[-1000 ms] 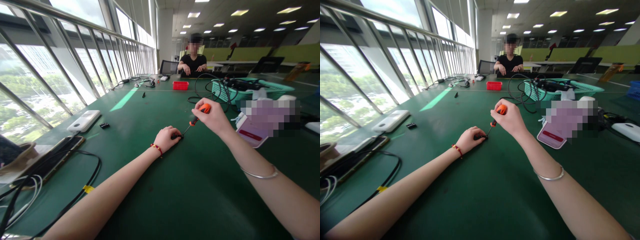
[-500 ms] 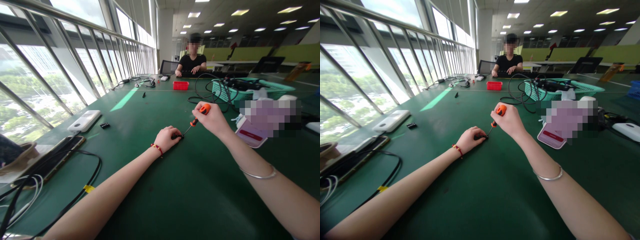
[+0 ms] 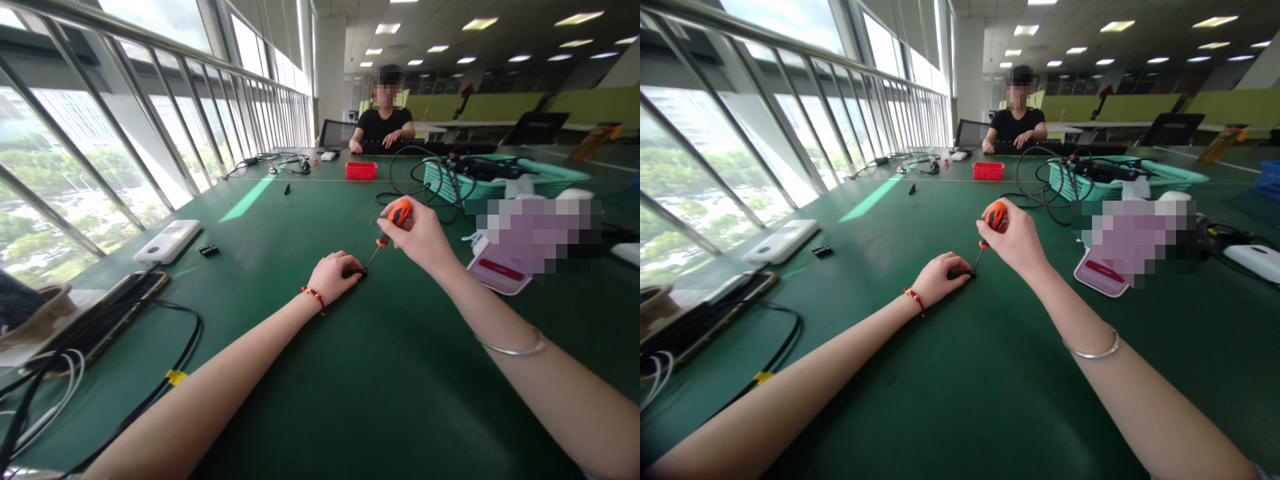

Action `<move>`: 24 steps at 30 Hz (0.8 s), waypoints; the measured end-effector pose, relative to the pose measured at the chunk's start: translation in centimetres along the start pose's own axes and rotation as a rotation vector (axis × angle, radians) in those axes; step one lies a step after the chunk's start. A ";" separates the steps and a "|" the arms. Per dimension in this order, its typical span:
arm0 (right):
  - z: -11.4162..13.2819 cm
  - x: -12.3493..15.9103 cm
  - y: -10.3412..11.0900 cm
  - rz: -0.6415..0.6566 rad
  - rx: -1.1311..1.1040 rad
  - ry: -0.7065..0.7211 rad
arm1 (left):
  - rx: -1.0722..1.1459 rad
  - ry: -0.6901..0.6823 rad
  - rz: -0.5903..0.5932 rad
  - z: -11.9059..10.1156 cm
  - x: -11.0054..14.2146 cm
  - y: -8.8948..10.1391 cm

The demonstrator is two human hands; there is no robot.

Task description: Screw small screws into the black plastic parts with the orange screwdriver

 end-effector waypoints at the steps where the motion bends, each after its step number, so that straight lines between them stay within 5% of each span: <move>1: -0.1 0.0 0.0 -0.001 -0.001 -0.008 | 0.000 0.001 -0.001 0.0 0.0 0.0; 24: 0.0 0.3 0.5 -0.099 0.168 0.001 | -0.005 0.012 -0.008 0.1 0.0 0.0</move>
Point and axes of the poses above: each hand's wrist, its own x-axis away from the middle knuckle, its own y-axis out of the back of the hand, z = x × y, the point moved 7 cm from there along -x, towards the middle knuckle, and after that the axes turned 3 degrees about -x, right-handed, at the moved point
